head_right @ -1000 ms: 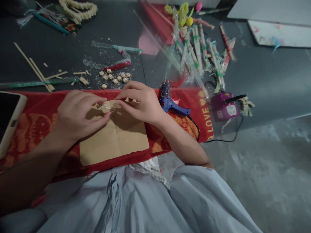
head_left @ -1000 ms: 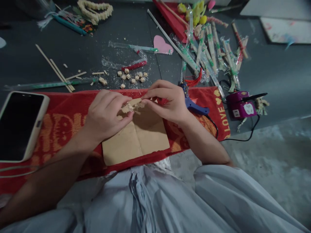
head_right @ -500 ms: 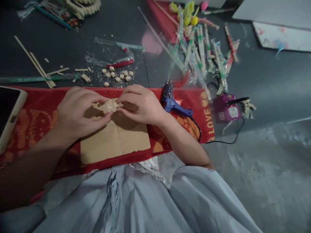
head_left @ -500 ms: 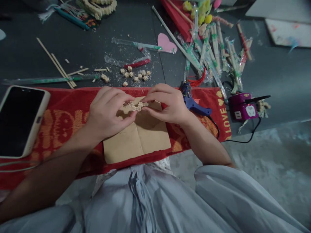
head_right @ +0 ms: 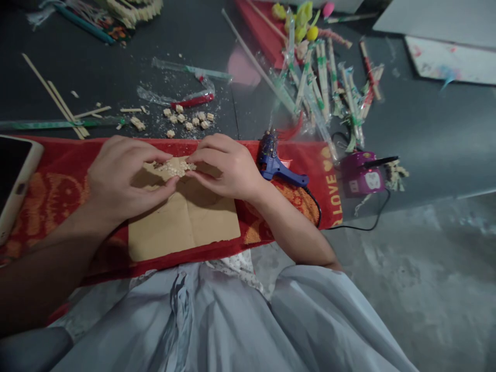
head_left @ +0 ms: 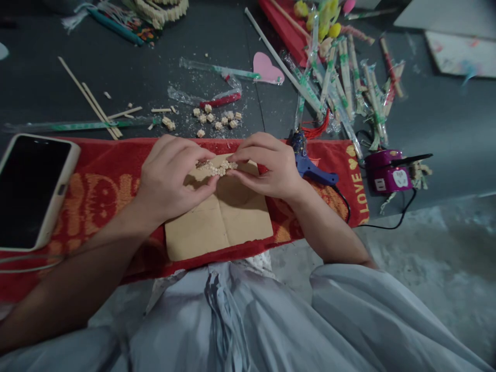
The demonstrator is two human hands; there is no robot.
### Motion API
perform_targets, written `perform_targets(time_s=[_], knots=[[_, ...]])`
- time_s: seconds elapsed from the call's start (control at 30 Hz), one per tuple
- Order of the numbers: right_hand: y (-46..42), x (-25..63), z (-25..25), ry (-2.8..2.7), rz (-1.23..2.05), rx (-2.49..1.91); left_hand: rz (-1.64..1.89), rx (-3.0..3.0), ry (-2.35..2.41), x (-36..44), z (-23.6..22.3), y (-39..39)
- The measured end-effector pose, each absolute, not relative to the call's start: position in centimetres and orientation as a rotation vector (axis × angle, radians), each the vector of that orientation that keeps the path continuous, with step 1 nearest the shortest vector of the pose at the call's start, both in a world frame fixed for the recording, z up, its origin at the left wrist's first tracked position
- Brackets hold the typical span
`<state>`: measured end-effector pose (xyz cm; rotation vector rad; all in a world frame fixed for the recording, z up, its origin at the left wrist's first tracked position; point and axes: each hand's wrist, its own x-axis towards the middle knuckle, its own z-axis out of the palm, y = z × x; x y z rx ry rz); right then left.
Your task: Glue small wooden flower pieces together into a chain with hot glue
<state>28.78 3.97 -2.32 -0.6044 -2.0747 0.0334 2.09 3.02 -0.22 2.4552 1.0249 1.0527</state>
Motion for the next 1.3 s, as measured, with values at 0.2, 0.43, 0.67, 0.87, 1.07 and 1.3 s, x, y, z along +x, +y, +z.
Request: perform_targets(time_s=[0.2, 0.43, 0.67, 0.87, 1.07, 1.3], knots=[[4.1, 28.9, -2.4, -2.062, 0.058, -0.561, 0.994, 2.558, 1.040, 1.8, 0.0, 2.9], [4.1, 28.7, -2.6, -2.031, 0.069, -0.572, 1.077, 2.581, 0.985, 2.0, 0.2, 3.1], [4.0, 28.6, -2.2, -1.972, 0.037, -0.614, 1.072, 2.050, 1.181, 2.6, 0.2, 2.4], [3.9, 28.6, -2.1, -1.965, 0.005, -0.611, 0.913, 1.682, 1.008, 2.6, -1.2, 3.2], [3.9, 28.1, -2.4, -1.934, 0.006, -0.565, 0.906, 1.557, 0.963, 3.1, -1.6, 3.2], [3.8, 27.9, -2.2, -1.919, 0.040, -0.566, 0.945, 1.442, 0.998, 3.5, -1.2, 3.0]])
